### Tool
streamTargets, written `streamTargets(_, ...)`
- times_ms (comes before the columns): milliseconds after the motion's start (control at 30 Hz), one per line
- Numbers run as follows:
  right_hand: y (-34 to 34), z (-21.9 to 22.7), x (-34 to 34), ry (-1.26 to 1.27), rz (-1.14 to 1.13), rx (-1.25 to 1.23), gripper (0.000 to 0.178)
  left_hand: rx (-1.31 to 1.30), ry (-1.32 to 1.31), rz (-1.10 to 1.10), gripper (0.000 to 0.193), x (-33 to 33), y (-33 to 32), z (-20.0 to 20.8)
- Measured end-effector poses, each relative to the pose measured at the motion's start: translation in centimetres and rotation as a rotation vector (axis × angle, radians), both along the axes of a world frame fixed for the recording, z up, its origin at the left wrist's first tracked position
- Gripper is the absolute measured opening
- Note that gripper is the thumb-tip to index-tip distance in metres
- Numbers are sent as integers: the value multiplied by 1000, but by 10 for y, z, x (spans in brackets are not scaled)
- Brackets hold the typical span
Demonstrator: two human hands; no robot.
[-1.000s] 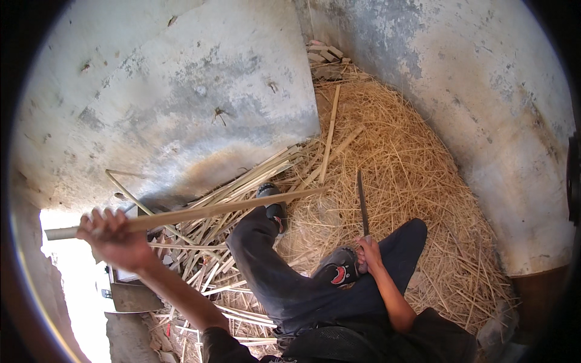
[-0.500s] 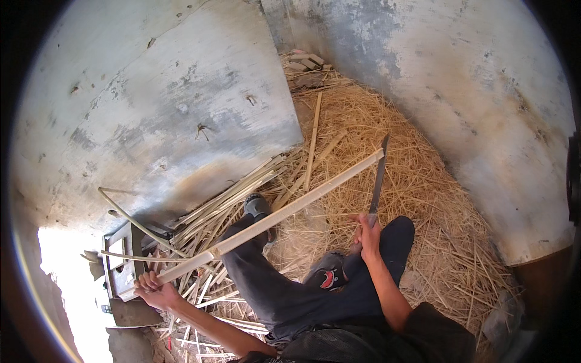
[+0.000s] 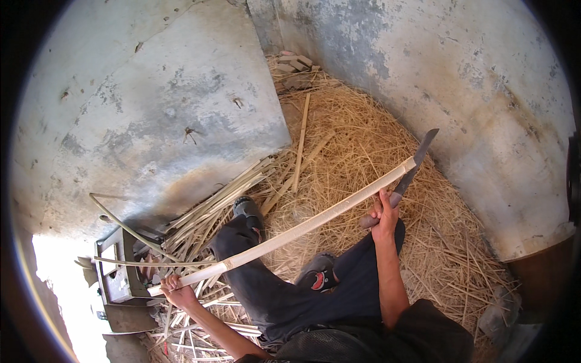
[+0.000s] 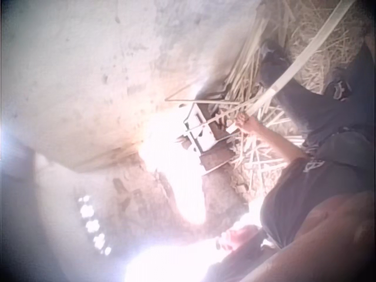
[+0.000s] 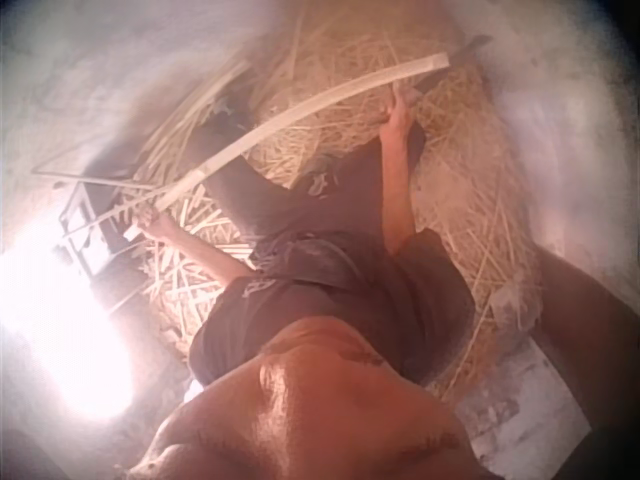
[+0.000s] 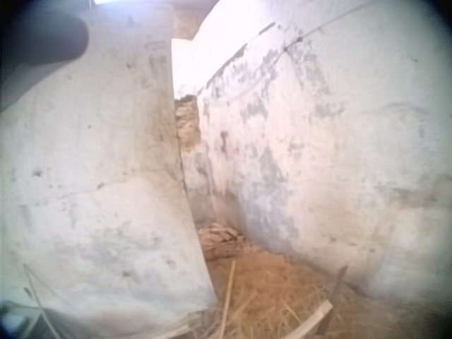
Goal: The person sits on a straw-covered floor and uses a large knife to split long bamboo poles into thin strips. They hold the bamboo vertically and strike it with the knife to separate the sections, repeating the process on multiple poles.
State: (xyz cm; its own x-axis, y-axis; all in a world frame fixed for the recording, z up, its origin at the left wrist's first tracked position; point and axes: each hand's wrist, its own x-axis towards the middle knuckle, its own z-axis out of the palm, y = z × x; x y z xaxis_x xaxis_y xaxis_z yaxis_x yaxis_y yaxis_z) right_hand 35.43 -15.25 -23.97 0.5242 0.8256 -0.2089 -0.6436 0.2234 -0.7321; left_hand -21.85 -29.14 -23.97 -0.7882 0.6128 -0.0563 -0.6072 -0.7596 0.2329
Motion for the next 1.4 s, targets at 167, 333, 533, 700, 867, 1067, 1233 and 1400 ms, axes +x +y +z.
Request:
streamTargets(167, 0, 3, 6, -11, -5, -32, 28, -128, 53, -147, 25, 15, -3, -4)
streamTargets(333, 0, 4, 11, -5, 10, -33, 30, -423, 252, -237, 42, 14, -6, -13)
streamTargets(533, 2, 4, 16, -8, -11, -20, 33, -995, 547, -319, 74, 33, -9, -7)
streamTargets(700, 4, 6, 22, -22, -40, -48, 35, -1241, 826, -739, 97, 73, -13, 35)
streamTargets(867, 6, 9, 23, -67, -60, -63, 36, -1014, 1322, -969, 45, 98, -27, 60)
streamTargets(1067, 11, 9, 18, -78, -73, -72, 31, -918, 1832, -198, 45, 174, 6, 115)
streamTargets(1233, 17, -2, 16, -122, -98, -90, 31, -835, 2333, -319, 66, 222, 23, 106)
streamTargets(1400, 15, -9, 18, -141, -116, -105, 32, -813, 2425, -305, 41, 213, 28, 68)
